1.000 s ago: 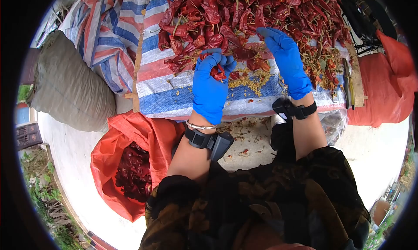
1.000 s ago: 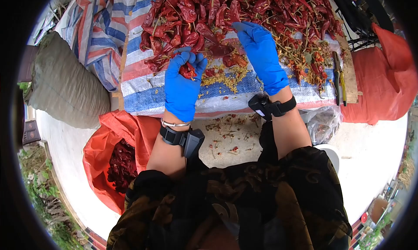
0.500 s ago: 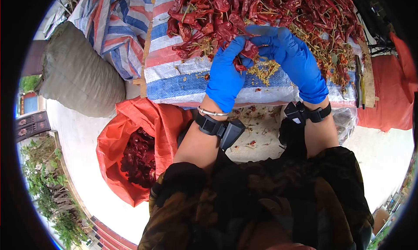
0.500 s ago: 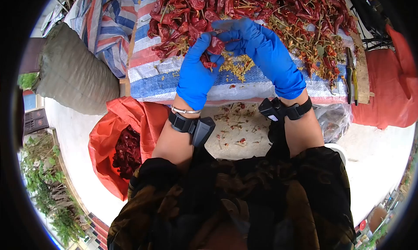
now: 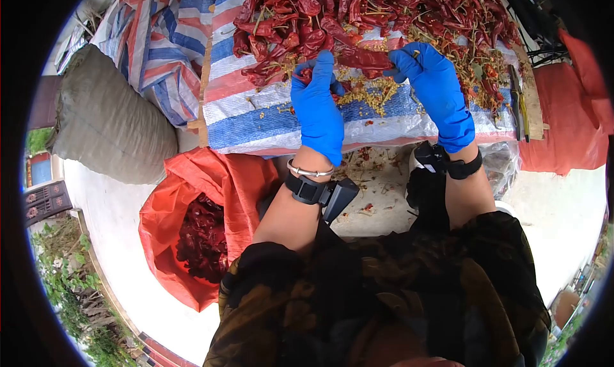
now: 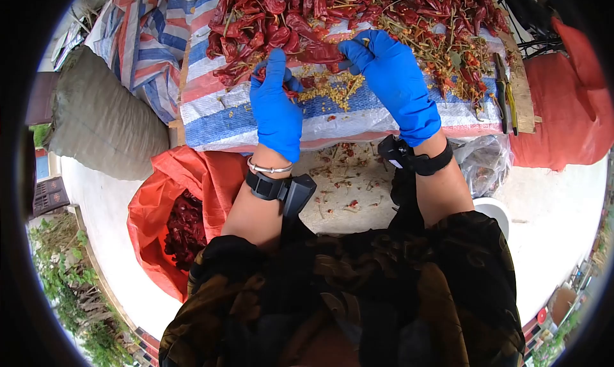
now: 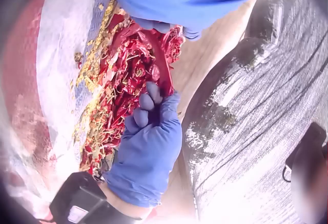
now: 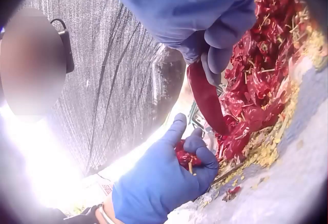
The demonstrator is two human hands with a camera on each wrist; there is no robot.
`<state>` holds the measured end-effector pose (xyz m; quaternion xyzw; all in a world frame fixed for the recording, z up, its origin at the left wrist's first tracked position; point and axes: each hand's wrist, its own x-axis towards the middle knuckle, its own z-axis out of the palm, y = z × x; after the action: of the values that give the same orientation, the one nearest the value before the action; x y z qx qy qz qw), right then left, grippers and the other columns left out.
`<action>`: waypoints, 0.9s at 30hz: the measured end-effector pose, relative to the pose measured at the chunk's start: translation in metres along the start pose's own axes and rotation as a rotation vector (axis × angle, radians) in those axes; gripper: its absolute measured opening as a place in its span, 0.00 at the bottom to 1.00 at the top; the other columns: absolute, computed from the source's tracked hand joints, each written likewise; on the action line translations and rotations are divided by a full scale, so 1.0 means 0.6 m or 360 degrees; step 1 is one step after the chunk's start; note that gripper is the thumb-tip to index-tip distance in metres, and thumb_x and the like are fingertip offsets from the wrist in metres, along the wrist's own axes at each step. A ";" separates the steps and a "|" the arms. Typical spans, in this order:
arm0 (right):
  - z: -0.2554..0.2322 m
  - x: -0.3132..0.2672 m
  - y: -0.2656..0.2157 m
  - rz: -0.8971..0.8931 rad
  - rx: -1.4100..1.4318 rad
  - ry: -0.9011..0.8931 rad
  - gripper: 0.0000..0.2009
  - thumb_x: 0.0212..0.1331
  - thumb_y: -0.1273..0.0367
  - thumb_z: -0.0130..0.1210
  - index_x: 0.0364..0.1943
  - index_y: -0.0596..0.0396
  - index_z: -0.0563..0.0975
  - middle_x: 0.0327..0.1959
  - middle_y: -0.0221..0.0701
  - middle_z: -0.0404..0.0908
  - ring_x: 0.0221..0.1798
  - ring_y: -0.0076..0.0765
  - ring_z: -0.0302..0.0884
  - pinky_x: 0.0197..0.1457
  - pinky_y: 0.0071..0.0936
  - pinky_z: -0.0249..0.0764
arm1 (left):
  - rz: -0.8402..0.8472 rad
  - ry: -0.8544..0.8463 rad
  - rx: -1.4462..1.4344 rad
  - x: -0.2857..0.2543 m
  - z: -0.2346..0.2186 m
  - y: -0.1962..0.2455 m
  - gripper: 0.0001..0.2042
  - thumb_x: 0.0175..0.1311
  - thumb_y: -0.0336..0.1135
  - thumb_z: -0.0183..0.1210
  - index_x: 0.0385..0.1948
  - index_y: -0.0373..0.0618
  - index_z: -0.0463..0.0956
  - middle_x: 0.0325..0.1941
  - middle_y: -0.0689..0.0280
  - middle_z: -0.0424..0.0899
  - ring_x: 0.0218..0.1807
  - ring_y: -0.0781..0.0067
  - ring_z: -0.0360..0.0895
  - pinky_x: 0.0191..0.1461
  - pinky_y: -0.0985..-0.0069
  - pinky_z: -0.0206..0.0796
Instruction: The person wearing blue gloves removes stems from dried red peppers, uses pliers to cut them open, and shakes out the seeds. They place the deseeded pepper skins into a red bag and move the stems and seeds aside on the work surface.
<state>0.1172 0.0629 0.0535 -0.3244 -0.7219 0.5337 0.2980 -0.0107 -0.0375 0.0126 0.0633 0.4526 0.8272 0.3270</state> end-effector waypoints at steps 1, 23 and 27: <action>-0.001 0.002 -0.003 -0.0002 -0.0005 0.0000 0.10 0.57 0.66 0.53 0.37 0.60 0.75 0.26 0.32 0.80 0.29 0.23 0.76 0.33 0.20 0.70 | 0.0000 -0.0001 -0.0005 -0.005 0.006 0.006 0.09 0.54 0.39 0.61 0.30 0.48 0.72 0.21 0.73 0.70 0.23 0.82 0.63 0.27 0.82 0.57; 0.010 0.000 0.007 0.0668 0.1105 -0.0354 0.06 0.55 0.68 0.55 0.34 0.54 0.76 0.21 0.24 0.73 0.19 0.16 0.61 0.24 0.15 0.59 | 0.0285 -0.0819 0.0731 -0.034 -0.007 0.007 0.10 0.54 0.27 0.60 0.38 0.41 0.74 0.32 0.70 0.78 0.33 0.85 0.71 0.35 0.86 0.65; 0.019 -0.002 0.037 0.0951 0.1964 -0.0644 0.08 0.58 0.65 0.51 0.34 0.54 0.74 0.14 0.21 0.64 0.12 0.16 0.50 0.16 0.16 0.45 | 0.0371 -0.0823 0.0644 -0.034 -0.007 0.004 0.10 0.55 0.27 0.59 0.39 0.41 0.73 0.33 0.71 0.77 0.30 0.86 0.70 0.32 0.87 0.64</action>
<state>0.1121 0.0604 0.0291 -0.1752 -0.2098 0.9533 0.1285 0.0025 -0.0538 0.0159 0.3856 0.4993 0.7090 0.3151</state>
